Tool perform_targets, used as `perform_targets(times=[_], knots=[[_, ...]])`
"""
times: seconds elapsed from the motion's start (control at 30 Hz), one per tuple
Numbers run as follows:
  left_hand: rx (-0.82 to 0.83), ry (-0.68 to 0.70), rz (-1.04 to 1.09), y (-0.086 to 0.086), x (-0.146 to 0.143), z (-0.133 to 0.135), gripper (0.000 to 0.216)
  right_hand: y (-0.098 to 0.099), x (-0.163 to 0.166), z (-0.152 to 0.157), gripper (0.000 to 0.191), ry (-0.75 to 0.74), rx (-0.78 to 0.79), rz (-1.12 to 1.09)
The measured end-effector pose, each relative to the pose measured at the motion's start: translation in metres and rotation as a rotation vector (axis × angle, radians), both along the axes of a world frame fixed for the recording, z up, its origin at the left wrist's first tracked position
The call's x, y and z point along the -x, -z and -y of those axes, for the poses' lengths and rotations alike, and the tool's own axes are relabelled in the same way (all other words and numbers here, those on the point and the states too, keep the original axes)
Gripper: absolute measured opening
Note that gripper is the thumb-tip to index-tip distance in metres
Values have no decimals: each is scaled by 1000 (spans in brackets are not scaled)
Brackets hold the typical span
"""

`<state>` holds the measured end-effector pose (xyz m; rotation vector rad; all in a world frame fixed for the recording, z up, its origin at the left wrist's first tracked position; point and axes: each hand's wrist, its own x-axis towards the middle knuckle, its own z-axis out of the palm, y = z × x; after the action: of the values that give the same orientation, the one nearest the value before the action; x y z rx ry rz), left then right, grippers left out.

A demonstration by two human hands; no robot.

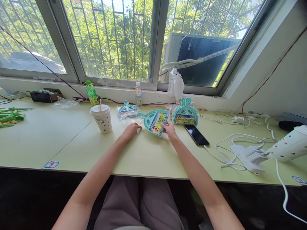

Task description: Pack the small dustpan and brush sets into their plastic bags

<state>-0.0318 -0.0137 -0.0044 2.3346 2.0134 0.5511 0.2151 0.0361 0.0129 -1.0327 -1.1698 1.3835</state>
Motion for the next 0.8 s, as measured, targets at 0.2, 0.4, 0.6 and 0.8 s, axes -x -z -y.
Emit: perform_targets(times=[0.2, 0.4, 0.6, 0.8], knots=[[-84, -19, 69, 7, 12, -1, 63, 8, 6, 0, 12, -9, 22, 55], [-123, -183, 9, -2, 13, 3, 68, 12, 0, -11, 19, 115, 17, 138], [-141, -294, -156, -8, 13, 0, 63, 12, 1, -9, 18, 90, 46, 129], [-406, -314, -106, -15, 15, 3, 60, 9, 6, -1, 14, -53, 81, 16]])
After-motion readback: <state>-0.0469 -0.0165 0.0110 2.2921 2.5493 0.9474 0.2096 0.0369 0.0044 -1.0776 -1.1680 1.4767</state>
